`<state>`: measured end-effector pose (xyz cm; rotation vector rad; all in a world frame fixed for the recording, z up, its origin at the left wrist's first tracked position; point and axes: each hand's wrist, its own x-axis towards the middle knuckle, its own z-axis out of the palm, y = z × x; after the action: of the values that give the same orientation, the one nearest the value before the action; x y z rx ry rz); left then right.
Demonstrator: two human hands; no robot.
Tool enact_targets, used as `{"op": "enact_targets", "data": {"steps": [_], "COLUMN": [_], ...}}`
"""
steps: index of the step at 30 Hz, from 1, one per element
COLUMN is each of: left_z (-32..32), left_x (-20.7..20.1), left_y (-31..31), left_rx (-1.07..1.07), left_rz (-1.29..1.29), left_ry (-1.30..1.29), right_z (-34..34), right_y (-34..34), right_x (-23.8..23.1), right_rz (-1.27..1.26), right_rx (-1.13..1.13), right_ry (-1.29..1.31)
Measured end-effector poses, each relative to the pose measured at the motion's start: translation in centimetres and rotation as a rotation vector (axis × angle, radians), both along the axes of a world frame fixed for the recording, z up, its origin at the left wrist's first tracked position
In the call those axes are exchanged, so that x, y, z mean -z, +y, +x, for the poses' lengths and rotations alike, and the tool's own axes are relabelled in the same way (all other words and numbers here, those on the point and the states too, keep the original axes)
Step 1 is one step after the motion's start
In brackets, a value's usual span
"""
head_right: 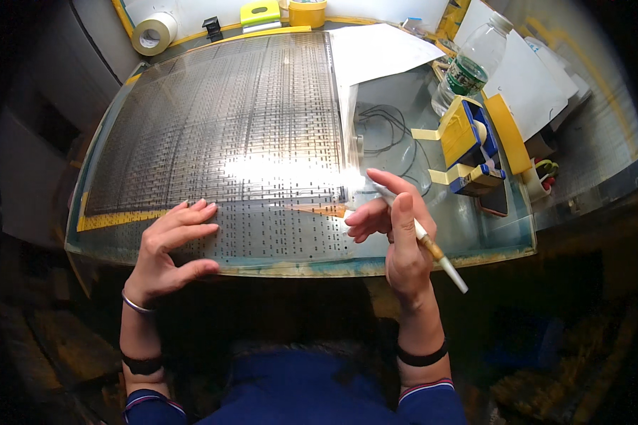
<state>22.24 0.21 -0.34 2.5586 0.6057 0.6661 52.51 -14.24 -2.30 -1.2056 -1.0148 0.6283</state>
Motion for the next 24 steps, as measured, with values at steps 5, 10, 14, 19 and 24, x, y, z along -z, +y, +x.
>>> {"op": "enact_targets", "data": {"steps": [5,10,14,19,24], "left_z": [0.8,3.3,4.6,4.6,4.8], "left_x": [0.5,0.4,1.2,2.2,2.3], "left_y": [0.0,-1.2,-1.4,-0.4,-0.3], "left_rx": [-0.100,-0.234,-0.206,-0.198,-0.198], "left_rz": [0.047,-0.001,0.097,0.156,0.163], "left_ry": [-0.029,-0.155,-0.091,0.021,0.009], "right_z": [0.0,-0.1,0.0,-0.2,-0.7], "right_y": [-0.2,-0.5,-0.3,-0.4,-0.4], "right_x": [-0.3,-0.5,-0.7,-0.7,-0.7], "right_rz": [-0.018,-0.093,-0.112,-0.126,-0.118], "right_rx": [-0.047,-0.120,-0.126,-0.131,-0.130], "right_ry": [-0.042,-0.085,-0.066,-0.108,-0.118]}}
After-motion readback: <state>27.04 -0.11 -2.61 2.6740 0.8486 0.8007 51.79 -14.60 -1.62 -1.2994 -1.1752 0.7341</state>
